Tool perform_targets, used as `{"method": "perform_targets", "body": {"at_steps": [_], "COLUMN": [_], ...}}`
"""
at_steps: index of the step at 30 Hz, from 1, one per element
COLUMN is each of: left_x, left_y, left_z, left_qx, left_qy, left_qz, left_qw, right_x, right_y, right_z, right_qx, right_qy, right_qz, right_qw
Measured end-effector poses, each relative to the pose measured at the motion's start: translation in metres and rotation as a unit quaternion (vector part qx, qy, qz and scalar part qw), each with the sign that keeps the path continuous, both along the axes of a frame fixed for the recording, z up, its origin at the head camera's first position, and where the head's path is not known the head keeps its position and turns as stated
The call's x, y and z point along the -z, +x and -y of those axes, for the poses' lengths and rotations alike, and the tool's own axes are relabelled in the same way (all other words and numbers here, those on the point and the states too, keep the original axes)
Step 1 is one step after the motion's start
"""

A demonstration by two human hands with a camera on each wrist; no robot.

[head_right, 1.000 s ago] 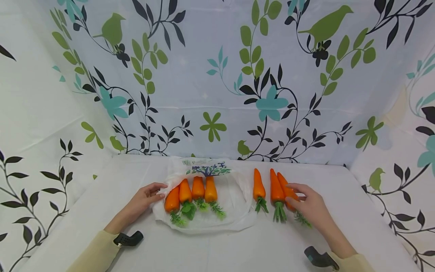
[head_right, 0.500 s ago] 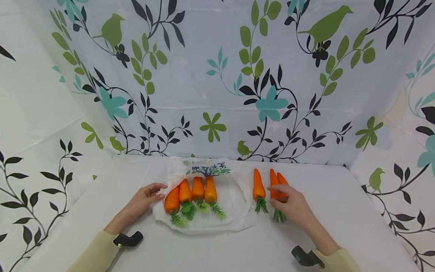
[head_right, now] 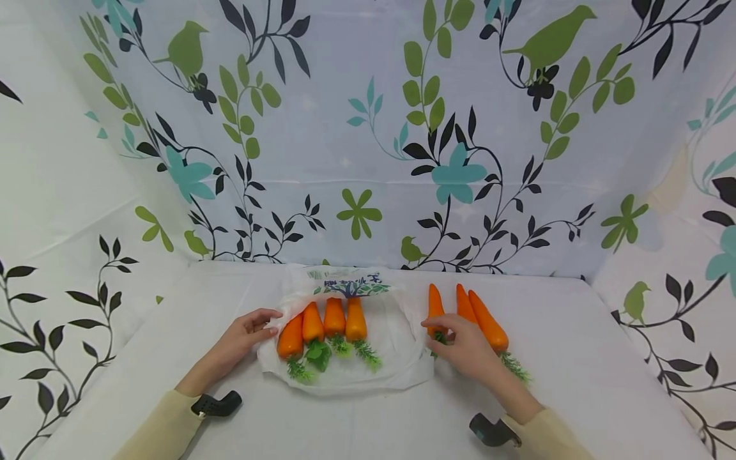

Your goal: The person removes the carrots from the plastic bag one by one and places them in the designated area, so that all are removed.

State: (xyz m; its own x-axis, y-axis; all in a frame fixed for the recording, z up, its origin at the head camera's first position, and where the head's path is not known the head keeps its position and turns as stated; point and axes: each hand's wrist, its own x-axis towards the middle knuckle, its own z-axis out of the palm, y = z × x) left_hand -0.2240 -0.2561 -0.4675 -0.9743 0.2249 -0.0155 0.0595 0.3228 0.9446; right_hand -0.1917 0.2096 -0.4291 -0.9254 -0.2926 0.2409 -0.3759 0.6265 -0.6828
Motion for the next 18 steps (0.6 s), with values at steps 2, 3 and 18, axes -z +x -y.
{"method": "perform_targets", "body": {"at_steps": [2,3,18], "left_x": [0.000,0.000,0.000], "left_y": [0.000,0.000,0.000], "left_z": [0.000,0.001,0.000], "left_qx": [-0.002,-0.002,-0.001], "left_qy": [-0.002,-0.002,-0.002], "left_qz": [0.000,0.000,0.002], "left_qw": [1.0000,1.0000,1.0000], "right_x": [0.000,-0.001,-0.006], "right_y": [-0.002,-0.003,-0.021], "right_z": [0.005,0.007,0.040], "right_qx": [-0.007,-0.008,-0.049], "right_qy": [-0.002,0.000,0.007], "right_qz": [0.007,0.009,0.045], "right_qw": [1.0000,0.9999,0.9978]}}
